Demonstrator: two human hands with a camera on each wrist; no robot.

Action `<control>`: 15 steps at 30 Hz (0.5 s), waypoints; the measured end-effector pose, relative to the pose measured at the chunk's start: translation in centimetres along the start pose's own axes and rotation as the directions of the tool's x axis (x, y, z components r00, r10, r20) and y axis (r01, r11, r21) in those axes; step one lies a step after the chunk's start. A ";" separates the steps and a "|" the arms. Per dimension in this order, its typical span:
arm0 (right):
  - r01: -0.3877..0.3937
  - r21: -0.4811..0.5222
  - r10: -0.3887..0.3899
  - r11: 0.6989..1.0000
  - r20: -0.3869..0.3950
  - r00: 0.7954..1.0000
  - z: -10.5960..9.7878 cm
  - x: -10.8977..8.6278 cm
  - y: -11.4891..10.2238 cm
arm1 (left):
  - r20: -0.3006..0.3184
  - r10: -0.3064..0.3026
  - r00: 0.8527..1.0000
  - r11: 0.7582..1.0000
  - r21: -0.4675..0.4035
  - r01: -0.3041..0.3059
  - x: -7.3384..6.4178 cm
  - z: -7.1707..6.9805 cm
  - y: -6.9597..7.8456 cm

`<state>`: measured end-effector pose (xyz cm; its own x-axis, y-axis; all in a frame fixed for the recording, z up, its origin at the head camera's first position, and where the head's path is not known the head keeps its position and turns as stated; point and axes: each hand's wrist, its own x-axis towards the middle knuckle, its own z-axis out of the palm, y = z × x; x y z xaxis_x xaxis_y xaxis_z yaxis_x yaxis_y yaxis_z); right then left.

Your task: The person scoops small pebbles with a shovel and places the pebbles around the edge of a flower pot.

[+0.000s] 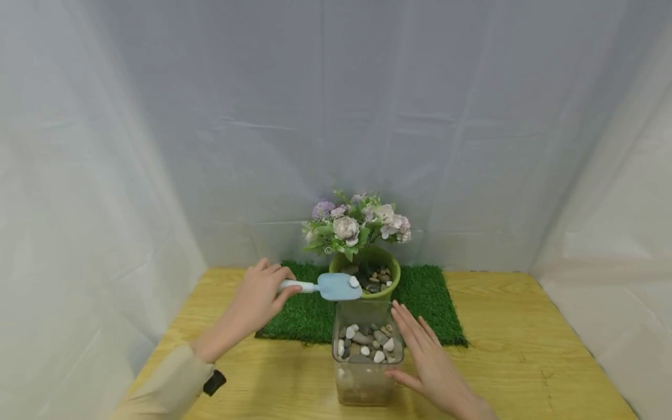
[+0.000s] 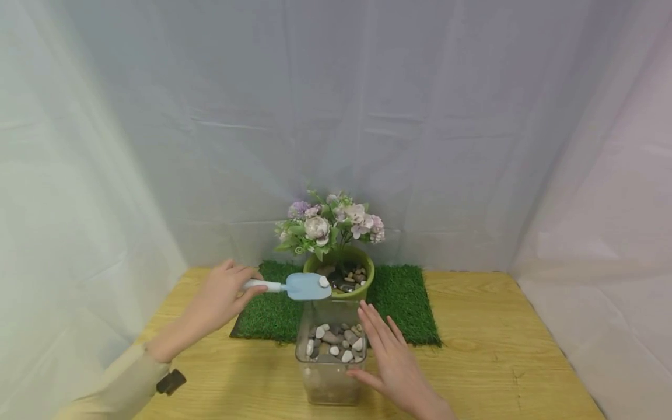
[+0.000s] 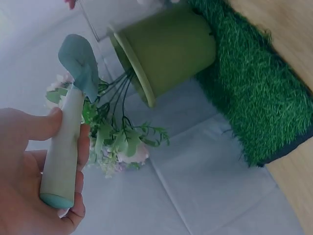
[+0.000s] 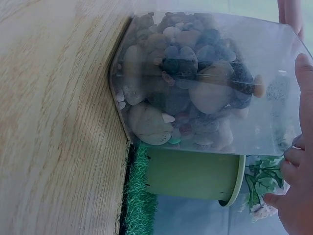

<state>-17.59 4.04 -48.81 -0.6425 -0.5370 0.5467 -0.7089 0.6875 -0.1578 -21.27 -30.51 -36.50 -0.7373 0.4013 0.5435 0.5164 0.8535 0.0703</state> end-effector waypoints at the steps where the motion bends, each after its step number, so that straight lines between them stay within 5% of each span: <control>1: 0.000 0.001 0.000 1.000 0.001 1.000 0.0 0.0 0.0 | 0.006 -0.015 1.000 1.000 0.016 0.014 0.5 0.2 -0.2; 8: -0.008 0.026 0.008 1.000 0.014 1.000 -0.2 0.1 0.0 | 0.070 -0.065 0.995 0.977 0.208 0.050 3.9 2.3 -0.4; 15: -0.001 0.019 0.001 1.000 0.007 1.000 -0.1 0.0 0.1 | 0.069 -0.020 0.997 0.906 0.423 -0.011 7.0 4.3 0.8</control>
<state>-17.67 4.19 -48.76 -0.6452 -0.5400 0.5404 -0.7136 0.6786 -0.1739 -27.92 -25.61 -36.27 -0.7756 0.4062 0.4832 0.2917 0.9094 -0.2964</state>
